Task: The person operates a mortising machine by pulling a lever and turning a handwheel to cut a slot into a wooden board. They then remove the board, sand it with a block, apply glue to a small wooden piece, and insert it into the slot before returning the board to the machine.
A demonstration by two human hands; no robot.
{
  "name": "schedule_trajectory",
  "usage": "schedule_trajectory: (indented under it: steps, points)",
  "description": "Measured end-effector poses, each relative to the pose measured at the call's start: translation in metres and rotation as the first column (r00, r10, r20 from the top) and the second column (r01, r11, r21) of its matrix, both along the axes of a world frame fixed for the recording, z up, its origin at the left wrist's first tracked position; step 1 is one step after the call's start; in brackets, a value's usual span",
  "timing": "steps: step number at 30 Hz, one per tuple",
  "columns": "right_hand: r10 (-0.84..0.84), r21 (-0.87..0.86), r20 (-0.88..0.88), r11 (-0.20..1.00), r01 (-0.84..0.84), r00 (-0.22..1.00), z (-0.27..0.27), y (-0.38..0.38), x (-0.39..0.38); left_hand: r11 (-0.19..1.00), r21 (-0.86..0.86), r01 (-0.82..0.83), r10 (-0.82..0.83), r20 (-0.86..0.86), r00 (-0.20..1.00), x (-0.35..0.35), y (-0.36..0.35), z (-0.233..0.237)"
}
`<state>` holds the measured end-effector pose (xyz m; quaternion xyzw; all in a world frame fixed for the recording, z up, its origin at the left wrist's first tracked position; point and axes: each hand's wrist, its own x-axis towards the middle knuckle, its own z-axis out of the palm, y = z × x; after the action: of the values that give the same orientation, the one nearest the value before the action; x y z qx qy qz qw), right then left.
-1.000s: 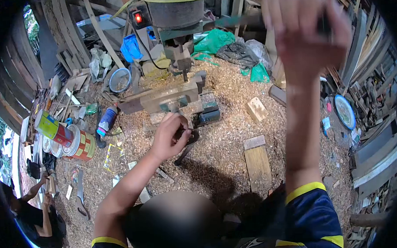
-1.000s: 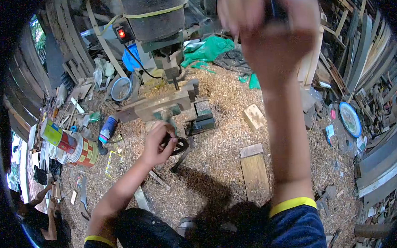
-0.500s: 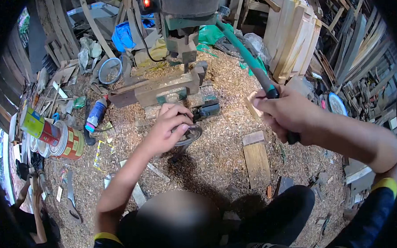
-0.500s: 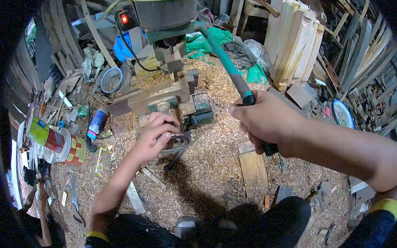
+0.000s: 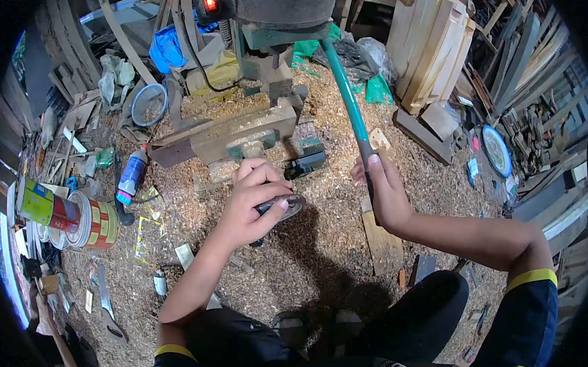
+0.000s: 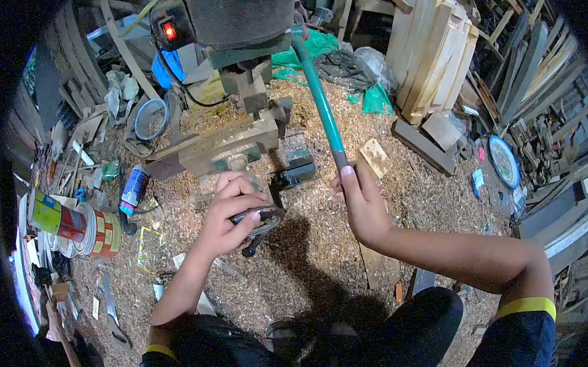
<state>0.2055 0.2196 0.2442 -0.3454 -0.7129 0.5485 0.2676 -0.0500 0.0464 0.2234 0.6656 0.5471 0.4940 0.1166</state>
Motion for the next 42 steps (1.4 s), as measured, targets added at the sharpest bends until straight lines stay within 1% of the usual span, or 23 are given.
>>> schedule_trajectory:
  steps: [1, 3, 4, 5, 7, 8, 9, 11, 12, 13, 15, 16, 17, 18, 20, 30, 33, 35, 36, 39, 40, 41, 42]
  points:
    - [-0.003, -0.004, -0.002, 1.000, 0.003, 1.000, -0.005, 0.000, -0.002, 1.000, -0.004, 0.003, -0.003, -0.002, 1.000, 0.000, 0.000, 0.002]
    - [-0.051, 0.126, 0.020, 0.991, 0.048, 0.998, -0.017, -0.003, -0.012, 0.999, 0.000, 0.041, -0.041, -0.013, 0.999, 0.000, 0.000, 0.006]
    - [-0.052, 0.149, 0.142, 0.988, 0.030, 0.989, -0.018, -0.001, -0.013, 0.999, -0.002, 0.044, -0.044, -0.017, 0.999, 0.000, 0.000, 0.006]
    - [-0.053, 0.147, 0.139, 0.989, 0.033, 0.989, -0.024, -0.001, -0.016, 0.999, -0.012, 0.049, -0.049, -0.002, 0.999, -0.001, 0.000, 0.005]
    - [-0.093, 0.235, 0.112, 0.970, 0.064, 0.989, -0.052, 0.003, -0.026, 0.998, -0.025, 0.055, -0.055, 0.013, 0.998, -0.002, -0.001, 0.003]
    - [-0.086, 0.188, 0.063, 0.980, 0.072, 0.994, -0.076, 0.011, -0.031, 0.999, -0.005, 0.052, -0.052, 0.009, 0.999, -0.002, 0.000, 0.003]
    - [-0.083, 0.185, 0.062, 0.980, 0.071, 0.995, -0.092, 0.015, -0.037, 0.999, 0.015, 0.047, -0.048, 0.004, 0.999, -0.002, 0.000, 0.002]
    - [-0.149, 0.428, -0.031, 0.892, 0.147, 0.988, -0.121, 0.023, -0.052, 0.999, -0.005, 0.036, -0.036, 0.000, 0.999, -0.001, -0.002, 0.002]
    - [-0.120, 0.361, -0.004, 0.926, 0.113, 0.993, -0.135, 0.032, -0.057, 0.999, -0.023, 0.029, -0.029, -0.001, 1.000, -0.001, -0.001, 0.001]
    - [-0.119, 0.361, -0.004, 0.926, 0.113, 0.993, -0.150, 0.037, -0.064, 0.999, -0.023, 0.028, -0.028, -0.002, 1.000, -0.001, -0.001, 0.000]
    - [-0.183, 0.509, -0.139, 0.830, 0.229, 0.973, -0.175, 0.046, -0.086, 0.999, -0.040, 0.024, -0.024, -0.006, 1.000, -0.003, -0.001, -0.002]
    - [-0.123, 0.449, -0.122, 0.878, 0.166, 0.985, -0.180, 0.055, -0.092, 0.999, -0.038, 0.020, -0.021, -0.009, 1.000, -0.002, -0.002, -0.002]
    - [-0.118, 0.451, -0.128, 0.878, 0.164, 0.985, -0.186, 0.059, -0.096, 0.999, -0.038, 0.020, -0.021, -0.014, 1.000, -0.001, -0.003, -0.003]
    - [-0.148, 0.499, -0.135, 0.844, 0.196, 0.980, -0.193, 0.063, -0.100, 0.999, -0.035, 0.018, -0.018, -0.021, 1.000, -0.003, -0.003, -0.002]
    - [-0.185, 0.554, -0.177, 0.793, 0.253, 0.967, -0.195, 0.062, -0.104, 0.999, -0.045, 0.012, -0.012, -0.018, 1.000, -0.003, -0.003, -0.002]
    - [-0.179, 0.535, -0.187, 0.806, 0.253, 0.966, -0.190, 0.060, -0.103, 0.999, -0.040, -0.021, 0.018, -0.052, 0.998, 0.001, -0.005, -0.002]
    - [-0.174, 0.556, -0.220, 0.786, 0.271, 0.960, -0.192, 0.062, -0.106, 0.999, -0.014, -0.041, 0.040, -0.084, 0.996, 0.001, -0.003, -0.004]
    - [-0.173, 0.523, -0.181, 0.817, 0.243, 0.968, -0.190, 0.060, -0.103, 0.998, 0.010, -0.066, 0.066, -0.098, 0.993, 0.003, -0.007, -0.005]
    - [-0.163, 0.525, -0.128, 0.826, 0.206, 0.978, -0.189, 0.061, -0.101, 0.997, 0.024, -0.079, 0.081, -0.113, 0.990, 0.004, -0.006, -0.003]
    - [-0.193, 0.544, -0.174, 0.799, 0.258, 0.966, -0.191, 0.056, -0.101, 0.993, 0.073, -0.091, 0.104, -0.191, 0.976, 0.004, -0.007, 0.000]
    - [-0.183, 0.556, -0.142, 0.798, 0.231, 0.973, -0.192, 0.057, -0.097, 0.989, 0.084, -0.123, 0.138, -0.211, 0.968, 0.006, -0.008, -0.001]
    - [-0.182, 0.558, -0.156, 0.795, 0.239, 0.971, -0.176, 0.046, -0.088, 0.985, 0.082, -0.153, 0.168, -0.225, 0.960, 0.007, -0.011, -0.005]
    - [-0.141, 0.534, -0.133, 0.823, 0.191, 0.981, -0.159, 0.038, -0.077, 0.986, 0.068, -0.152, 0.164, -0.236, 0.958, 0.006, -0.012, -0.008]
